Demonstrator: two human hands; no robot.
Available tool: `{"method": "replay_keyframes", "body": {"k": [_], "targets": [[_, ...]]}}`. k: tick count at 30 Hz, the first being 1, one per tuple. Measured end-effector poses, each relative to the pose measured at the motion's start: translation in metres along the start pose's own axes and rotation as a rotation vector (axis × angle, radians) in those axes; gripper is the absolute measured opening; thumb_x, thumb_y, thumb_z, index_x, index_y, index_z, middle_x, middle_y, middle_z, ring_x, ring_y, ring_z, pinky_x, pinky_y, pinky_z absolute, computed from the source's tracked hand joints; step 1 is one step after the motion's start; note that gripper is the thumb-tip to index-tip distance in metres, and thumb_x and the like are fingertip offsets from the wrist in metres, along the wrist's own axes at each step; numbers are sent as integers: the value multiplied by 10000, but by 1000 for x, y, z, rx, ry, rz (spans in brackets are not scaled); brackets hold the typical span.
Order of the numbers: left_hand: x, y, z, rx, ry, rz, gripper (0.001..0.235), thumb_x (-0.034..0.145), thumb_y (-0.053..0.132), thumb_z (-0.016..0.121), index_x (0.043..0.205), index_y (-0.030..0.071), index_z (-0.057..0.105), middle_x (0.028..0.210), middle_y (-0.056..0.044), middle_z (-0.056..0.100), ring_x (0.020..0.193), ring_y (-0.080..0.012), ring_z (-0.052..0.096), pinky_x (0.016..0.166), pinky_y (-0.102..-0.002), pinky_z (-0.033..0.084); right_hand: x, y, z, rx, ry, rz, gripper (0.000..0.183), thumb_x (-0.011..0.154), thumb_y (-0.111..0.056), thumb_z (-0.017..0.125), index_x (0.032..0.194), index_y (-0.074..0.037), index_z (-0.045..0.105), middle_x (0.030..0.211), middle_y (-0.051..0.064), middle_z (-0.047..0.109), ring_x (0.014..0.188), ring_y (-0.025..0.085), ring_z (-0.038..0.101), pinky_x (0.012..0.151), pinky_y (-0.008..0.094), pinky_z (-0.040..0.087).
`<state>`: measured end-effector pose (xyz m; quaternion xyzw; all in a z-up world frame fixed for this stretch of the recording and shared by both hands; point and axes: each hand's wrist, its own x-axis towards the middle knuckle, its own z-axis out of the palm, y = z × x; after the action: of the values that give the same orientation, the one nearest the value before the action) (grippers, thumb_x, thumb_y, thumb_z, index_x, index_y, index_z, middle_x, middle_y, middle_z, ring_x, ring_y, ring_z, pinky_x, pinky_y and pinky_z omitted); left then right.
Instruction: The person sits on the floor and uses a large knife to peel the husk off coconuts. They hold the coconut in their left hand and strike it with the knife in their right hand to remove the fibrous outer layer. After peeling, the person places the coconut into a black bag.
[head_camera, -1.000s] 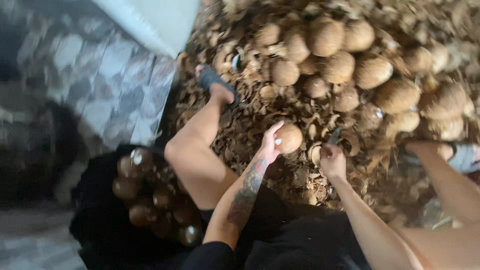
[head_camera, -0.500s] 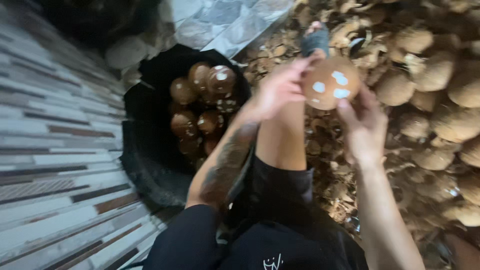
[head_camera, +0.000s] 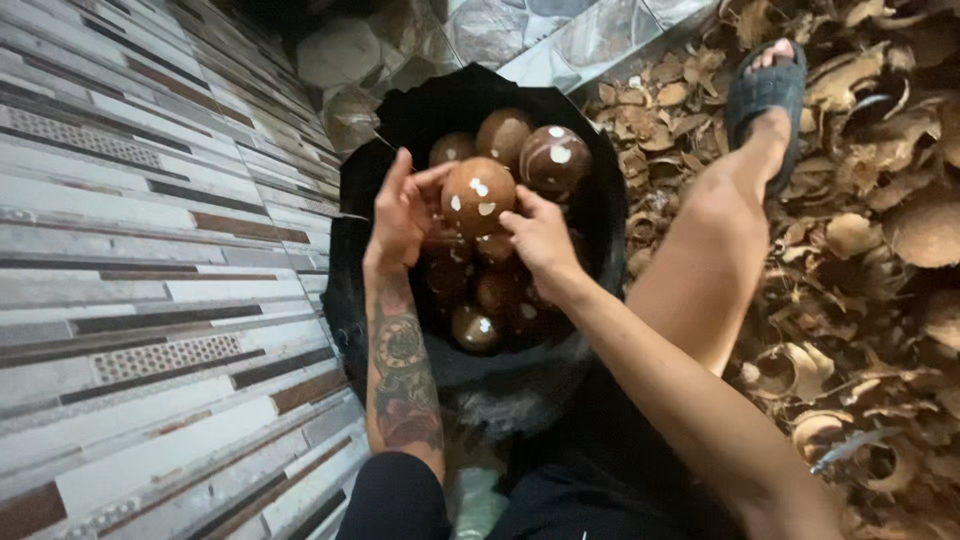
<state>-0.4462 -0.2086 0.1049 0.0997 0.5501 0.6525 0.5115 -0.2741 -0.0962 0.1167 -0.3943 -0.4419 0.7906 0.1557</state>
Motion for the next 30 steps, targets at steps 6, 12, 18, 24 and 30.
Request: {"method": "replay_keyframes", "body": {"k": [6, 12, 18, 24, 30], "targets": [[-3, -25, 4, 174, 229, -123, 1205, 843, 937, 425, 1611, 9, 426, 1479, -237, 579, 1262, -368, 611, 911, -330, 418, 45, 48, 17, 6, 12, 207, 719, 937, -11, 634, 1615, -20, 394, 1664, 302, 344, 1414, 473, 520, 1017, 498, 582], [-7, -17, 26, 330, 135, -100, 1231, 921, 920, 257, 1647, -74, 236, 1686, -418, 87, 1515, -629, 46, 1214, -736, 100, 71, 78, 6, -29, -31, 172, 700, 942, 40, 570, 1614, 9, 374, 1684, 363, 204, 1420, 590, 408, 1067, 522, 549], [-5, -17, 17, 264, 204, -53, 1177, 967, 854, 217, 1595, -139, 296, 1658, -434, 188, 1535, -619, 98, 1253, -709, 131, 79, 77, 1, -178, -42, 43, 707, 840, 45, 691, 1527, -7, 536, 1546, 381, 449, 1255, 512, 613, 886, 482, 643], [25, 4, 20, 339, 235, -27, 1129, 966, 855, 191, 1591, -65, 385, 1667, -389, 244, 1551, -587, 149, 1263, -687, 146, 61, 31, -16, -392, 38, -139, 578, 807, -89, 708, 1381, -160, 720, 1298, 147, 749, 1203, 263, 720, 1022, 397, 581], [56, 48, 111, 367, 59, 161, 1031, 960, 847, 238, 1561, 51, 500, 1676, -344, 271, 1559, -559, 192, 1235, -680, 227, -11, -77, -95, -480, 75, -768, 497, 898, -36, 575, 1375, -95, 702, 1420, 219, 667, 1354, 394, 599, 1137, 501, 499]]}}
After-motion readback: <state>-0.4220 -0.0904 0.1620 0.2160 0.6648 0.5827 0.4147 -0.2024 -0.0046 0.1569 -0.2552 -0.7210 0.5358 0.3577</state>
